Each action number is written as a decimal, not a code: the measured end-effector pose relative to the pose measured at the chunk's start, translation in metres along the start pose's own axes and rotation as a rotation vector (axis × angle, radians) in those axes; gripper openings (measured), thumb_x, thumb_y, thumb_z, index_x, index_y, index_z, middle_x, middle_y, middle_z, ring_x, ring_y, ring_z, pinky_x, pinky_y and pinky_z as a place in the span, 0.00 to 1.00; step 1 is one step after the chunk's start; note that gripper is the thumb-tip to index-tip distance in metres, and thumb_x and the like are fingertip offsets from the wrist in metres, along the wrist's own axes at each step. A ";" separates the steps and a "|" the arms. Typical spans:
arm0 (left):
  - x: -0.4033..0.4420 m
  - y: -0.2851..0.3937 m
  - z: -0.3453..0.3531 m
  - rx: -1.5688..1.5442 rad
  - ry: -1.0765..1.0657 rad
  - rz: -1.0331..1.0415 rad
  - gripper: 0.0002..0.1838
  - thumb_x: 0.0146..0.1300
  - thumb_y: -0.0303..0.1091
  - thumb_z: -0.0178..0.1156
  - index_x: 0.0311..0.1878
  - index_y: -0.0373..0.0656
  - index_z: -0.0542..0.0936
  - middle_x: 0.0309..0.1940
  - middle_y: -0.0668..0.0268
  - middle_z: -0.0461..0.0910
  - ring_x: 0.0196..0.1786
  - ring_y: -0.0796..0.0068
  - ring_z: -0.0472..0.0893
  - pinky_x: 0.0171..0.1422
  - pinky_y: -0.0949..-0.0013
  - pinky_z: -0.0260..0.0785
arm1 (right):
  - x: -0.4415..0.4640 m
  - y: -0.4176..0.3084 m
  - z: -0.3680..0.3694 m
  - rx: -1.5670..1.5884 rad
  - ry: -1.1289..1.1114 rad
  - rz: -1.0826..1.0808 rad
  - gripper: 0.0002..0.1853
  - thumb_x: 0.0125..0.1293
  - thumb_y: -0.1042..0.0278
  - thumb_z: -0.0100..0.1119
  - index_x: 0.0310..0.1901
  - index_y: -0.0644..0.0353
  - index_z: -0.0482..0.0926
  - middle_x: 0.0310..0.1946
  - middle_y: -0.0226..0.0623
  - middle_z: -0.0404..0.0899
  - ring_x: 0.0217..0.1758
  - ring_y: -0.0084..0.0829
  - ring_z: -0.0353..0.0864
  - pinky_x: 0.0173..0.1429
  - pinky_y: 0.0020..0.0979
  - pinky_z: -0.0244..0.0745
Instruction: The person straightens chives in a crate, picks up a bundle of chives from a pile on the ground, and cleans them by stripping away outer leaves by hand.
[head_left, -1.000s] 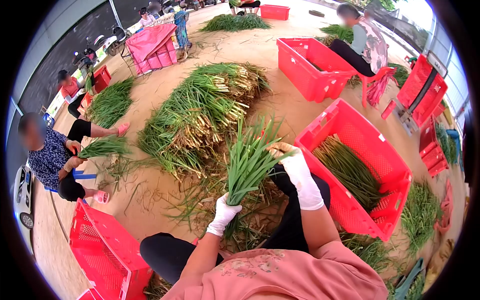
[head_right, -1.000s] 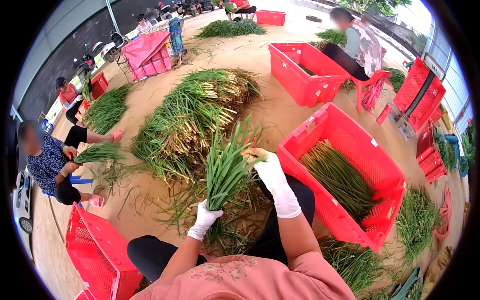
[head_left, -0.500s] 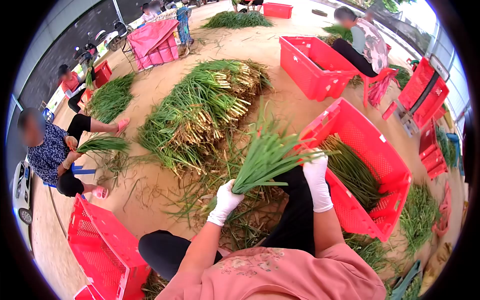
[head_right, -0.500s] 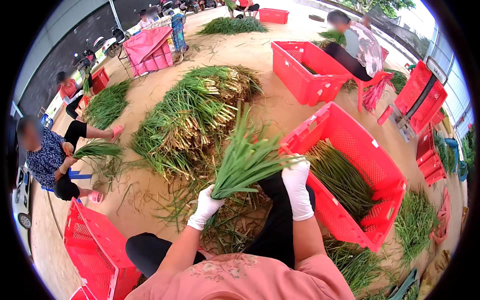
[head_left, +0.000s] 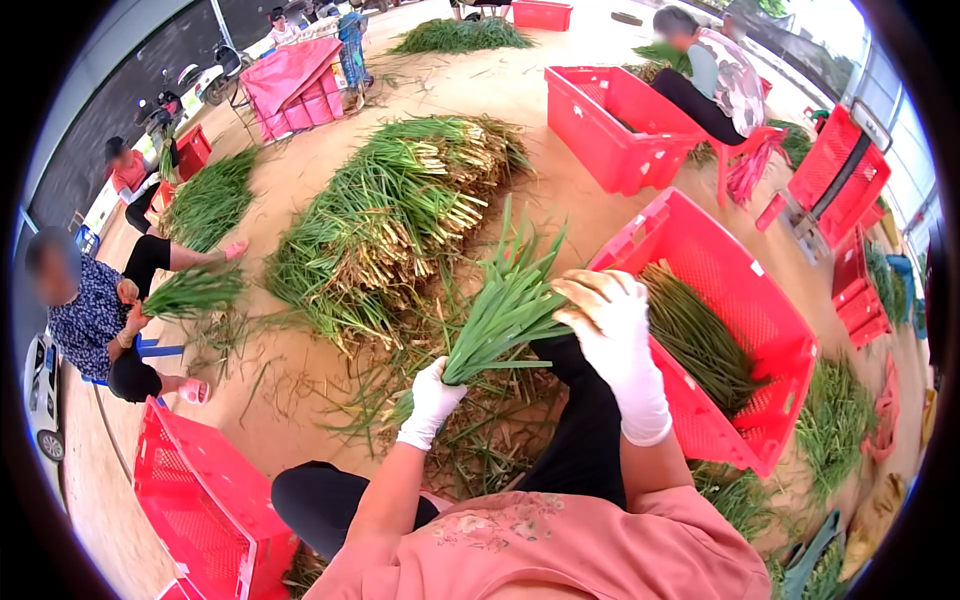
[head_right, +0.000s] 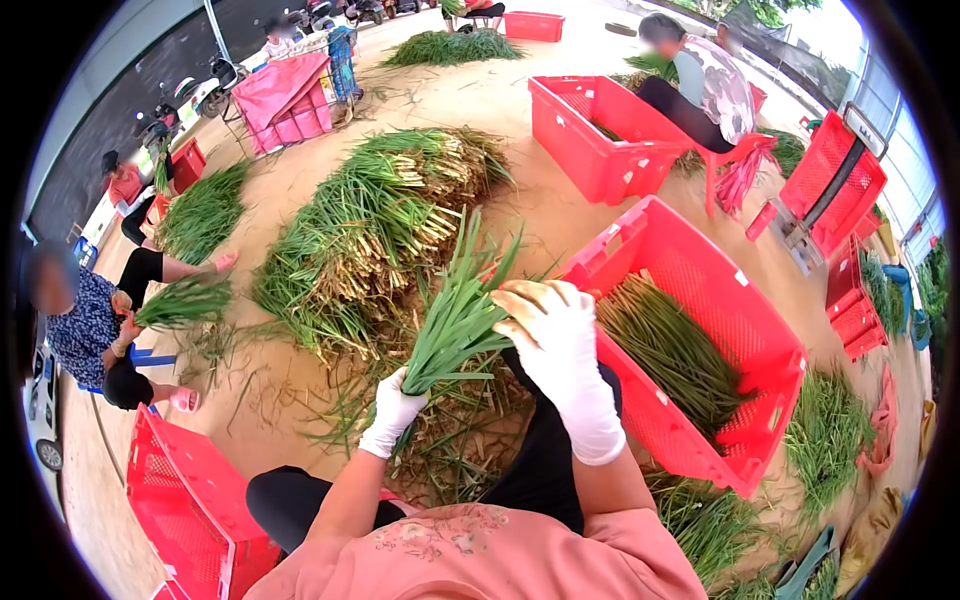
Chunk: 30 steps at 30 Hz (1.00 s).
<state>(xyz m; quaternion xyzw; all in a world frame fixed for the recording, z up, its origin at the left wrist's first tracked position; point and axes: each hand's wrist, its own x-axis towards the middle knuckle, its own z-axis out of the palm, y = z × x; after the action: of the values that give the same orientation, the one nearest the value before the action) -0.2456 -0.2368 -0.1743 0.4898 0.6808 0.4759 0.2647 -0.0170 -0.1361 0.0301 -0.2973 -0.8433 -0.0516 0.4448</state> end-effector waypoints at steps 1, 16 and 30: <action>-0.001 0.003 0.000 -0.009 -0.011 -0.010 0.16 0.40 0.25 0.63 0.38 0.43 0.77 0.26 0.62 0.80 0.29 0.70 0.80 0.38 0.72 0.70 | -0.004 0.002 0.011 0.014 -0.023 0.043 0.12 0.44 0.63 0.64 0.33 0.53 0.80 0.35 0.26 0.78 0.41 0.30 0.71 0.44 0.32 0.65; -0.021 0.000 -0.013 0.110 0.005 -0.043 0.14 0.41 0.25 0.62 0.36 0.45 0.78 0.26 0.61 0.80 0.31 0.66 0.81 0.37 0.71 0.70 | -0.035 0.011 0.050 0.304 0.017 0.372 0.09 0.48 0.82 0.60 0.34 0.66 0.76 0.34 0.41 0.74 0.36 0.32 0.76 0.40 0.26 0.72; -0.022 -0.008 -0.007 0.382 0.155 0.198 0.11 0.38 0.26 0.62 0.30 0.44 0.77 0.21 0.60 0.77 0.28 0.59 0.78 0.33 0.64 0.70 | -0.024 -0.002 0.034 0.122 -0.201 0.339 0.10 0.47 0.60 0.65 0.32 0.51 0.81 0.35 0.32 0.75 0.44 0.35 0.72 0.48 0.38 0.61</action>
<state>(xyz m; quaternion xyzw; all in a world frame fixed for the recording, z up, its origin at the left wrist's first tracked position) -0.2463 -0.2606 -0.1807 0.5573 0.7255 0.3982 0.0661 -0.0324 -0.1365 -0.0090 -0.4112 -0.8228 0.1054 0.3779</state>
